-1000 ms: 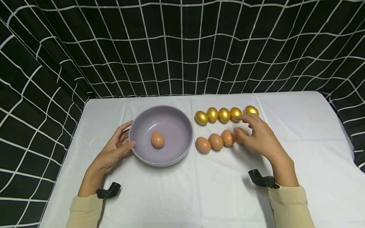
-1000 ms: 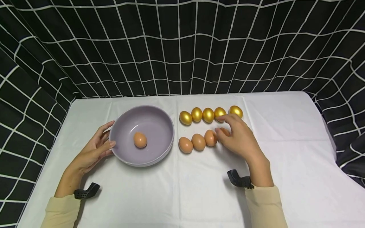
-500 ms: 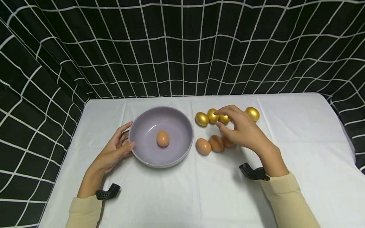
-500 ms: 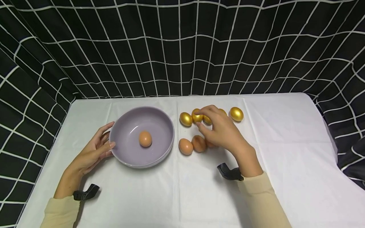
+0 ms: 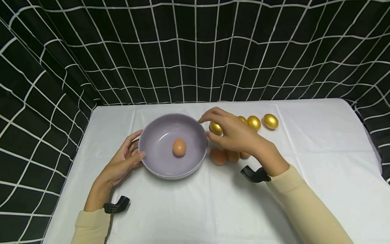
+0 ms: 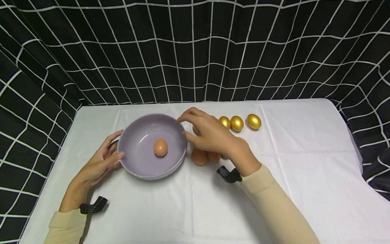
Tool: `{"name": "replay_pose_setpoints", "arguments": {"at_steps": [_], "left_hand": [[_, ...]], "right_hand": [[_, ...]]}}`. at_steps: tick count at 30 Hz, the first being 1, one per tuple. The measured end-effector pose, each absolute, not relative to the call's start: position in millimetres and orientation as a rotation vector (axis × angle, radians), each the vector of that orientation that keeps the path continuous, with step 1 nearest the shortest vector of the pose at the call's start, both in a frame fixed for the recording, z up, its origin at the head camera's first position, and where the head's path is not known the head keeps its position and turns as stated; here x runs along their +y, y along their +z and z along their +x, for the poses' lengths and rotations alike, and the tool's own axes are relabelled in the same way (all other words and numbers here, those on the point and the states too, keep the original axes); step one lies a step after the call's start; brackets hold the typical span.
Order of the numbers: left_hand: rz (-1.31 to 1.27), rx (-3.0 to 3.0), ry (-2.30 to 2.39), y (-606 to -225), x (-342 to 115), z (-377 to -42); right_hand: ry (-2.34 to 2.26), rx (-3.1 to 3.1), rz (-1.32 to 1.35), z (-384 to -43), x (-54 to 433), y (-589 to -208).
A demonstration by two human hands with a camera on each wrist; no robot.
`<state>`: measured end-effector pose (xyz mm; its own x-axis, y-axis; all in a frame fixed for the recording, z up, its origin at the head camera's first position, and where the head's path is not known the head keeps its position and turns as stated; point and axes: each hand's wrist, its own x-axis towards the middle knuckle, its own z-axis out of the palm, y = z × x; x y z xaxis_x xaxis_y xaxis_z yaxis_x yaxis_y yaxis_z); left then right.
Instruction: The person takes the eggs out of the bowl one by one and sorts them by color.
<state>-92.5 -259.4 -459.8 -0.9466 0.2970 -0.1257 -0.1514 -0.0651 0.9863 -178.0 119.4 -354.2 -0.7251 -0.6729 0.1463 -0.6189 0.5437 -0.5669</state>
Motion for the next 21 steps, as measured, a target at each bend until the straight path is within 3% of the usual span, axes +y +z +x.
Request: {"name": "replay_pose_setpoints", "arguments": {"at_steps": [21], "left_hand": [[0.159,1.895,2.099,-461.1,-259.3,-92.5]], "right_hand": [[-0.434,2.476,-1.495,-182.8,34.4,-342.3]]}}
